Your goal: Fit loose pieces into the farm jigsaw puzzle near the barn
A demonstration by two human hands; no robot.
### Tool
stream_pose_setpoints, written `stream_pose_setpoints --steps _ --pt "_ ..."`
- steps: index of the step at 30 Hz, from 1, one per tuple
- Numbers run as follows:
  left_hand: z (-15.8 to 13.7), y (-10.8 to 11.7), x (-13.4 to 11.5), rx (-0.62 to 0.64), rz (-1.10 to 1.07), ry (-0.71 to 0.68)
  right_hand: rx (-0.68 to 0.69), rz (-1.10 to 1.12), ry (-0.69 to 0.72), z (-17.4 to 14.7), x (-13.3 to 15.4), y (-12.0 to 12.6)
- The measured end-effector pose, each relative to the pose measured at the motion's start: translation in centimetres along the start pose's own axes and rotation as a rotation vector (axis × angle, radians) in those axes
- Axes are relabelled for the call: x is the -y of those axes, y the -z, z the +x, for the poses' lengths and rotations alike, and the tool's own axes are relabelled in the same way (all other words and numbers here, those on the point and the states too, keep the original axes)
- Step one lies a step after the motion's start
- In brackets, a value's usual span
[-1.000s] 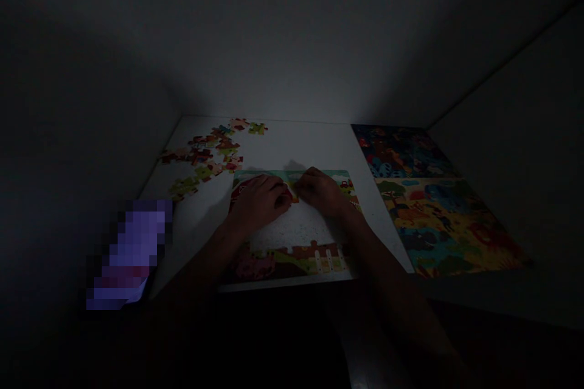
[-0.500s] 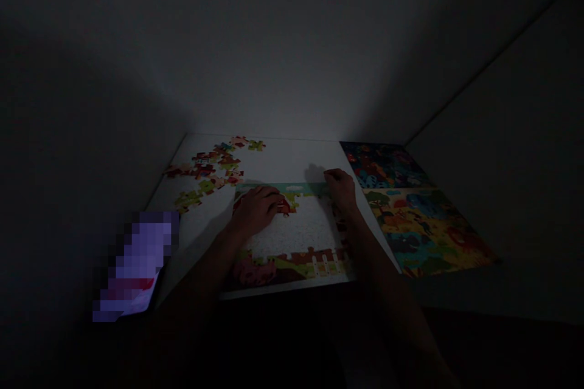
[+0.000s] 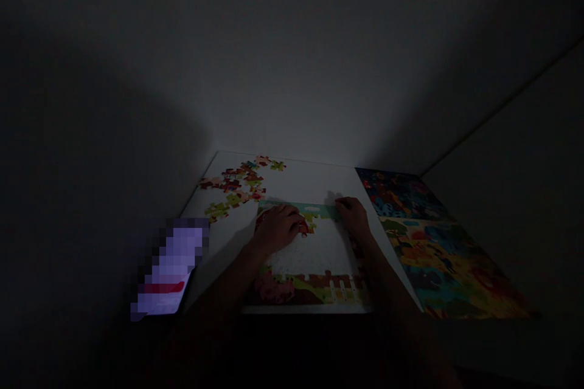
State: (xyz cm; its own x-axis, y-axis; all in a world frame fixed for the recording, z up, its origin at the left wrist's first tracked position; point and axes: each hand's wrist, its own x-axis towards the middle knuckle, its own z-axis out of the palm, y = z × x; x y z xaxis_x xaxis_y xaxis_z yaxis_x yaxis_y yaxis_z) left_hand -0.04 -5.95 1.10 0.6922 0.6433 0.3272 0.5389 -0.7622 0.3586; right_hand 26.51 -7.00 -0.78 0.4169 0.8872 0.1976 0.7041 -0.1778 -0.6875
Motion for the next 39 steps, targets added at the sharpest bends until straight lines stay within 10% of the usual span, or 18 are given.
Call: stream_pose_setpoints --steps 24,39 --pt "-0.4 0.0 -0.4 -0.019 0.002 0.06 0.188 -0.358 0.182 0.6 0.3 0.1" --pt "-0.6 -0.2 -0.8 -0.051 0.106 0.119 0.428 -0.184 0.318 2.1 9.1 -3.4"
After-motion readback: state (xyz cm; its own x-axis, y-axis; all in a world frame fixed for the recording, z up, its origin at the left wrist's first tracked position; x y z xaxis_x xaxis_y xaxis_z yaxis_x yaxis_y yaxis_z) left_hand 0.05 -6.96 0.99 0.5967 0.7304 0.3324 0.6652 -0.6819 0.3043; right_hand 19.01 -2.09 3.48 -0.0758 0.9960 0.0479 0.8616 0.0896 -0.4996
